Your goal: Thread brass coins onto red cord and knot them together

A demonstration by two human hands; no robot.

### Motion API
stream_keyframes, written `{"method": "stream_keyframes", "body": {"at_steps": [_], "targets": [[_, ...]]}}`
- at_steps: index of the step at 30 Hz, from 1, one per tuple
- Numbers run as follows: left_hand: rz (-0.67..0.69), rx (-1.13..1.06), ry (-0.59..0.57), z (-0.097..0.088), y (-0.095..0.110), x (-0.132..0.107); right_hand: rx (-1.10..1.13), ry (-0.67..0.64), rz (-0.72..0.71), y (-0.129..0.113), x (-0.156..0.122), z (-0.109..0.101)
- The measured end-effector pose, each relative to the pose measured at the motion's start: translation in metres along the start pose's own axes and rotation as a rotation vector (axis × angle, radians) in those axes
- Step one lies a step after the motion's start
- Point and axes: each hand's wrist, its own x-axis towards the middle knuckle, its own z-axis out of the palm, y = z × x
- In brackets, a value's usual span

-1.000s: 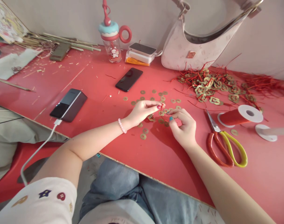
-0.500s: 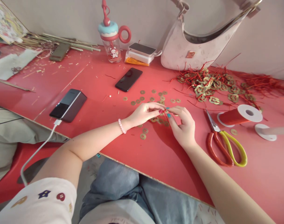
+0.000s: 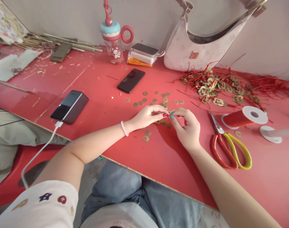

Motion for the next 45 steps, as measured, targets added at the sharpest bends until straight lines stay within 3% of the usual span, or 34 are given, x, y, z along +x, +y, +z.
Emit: {"method": "stream_keyframes", "body": {"at_steps": [14, 24, 35, 45], "targets": [[0.046, 0.199, 0.045, 0.004, 0.007, -0.005, -0.005, 0.013, 0.029, 0.000, 0.000, 0.000], [0.177, 0.392, 0.010, 0.004, 0.005, -0.007, 0.028, 0.074, 0.109, 0.004, -0.001, 0.002], [0.244, 0.410, -0.006, 0.003, 0.007, -0.008, 0.015, 0.113, 0.195, 0.007, -0.001, 0.002], [0.228, 0.402, 0.042, 0.005, 0.009, -0.009, -0.008, 0.105, 0.142, 0.008, -0.001, 0.002]]}}
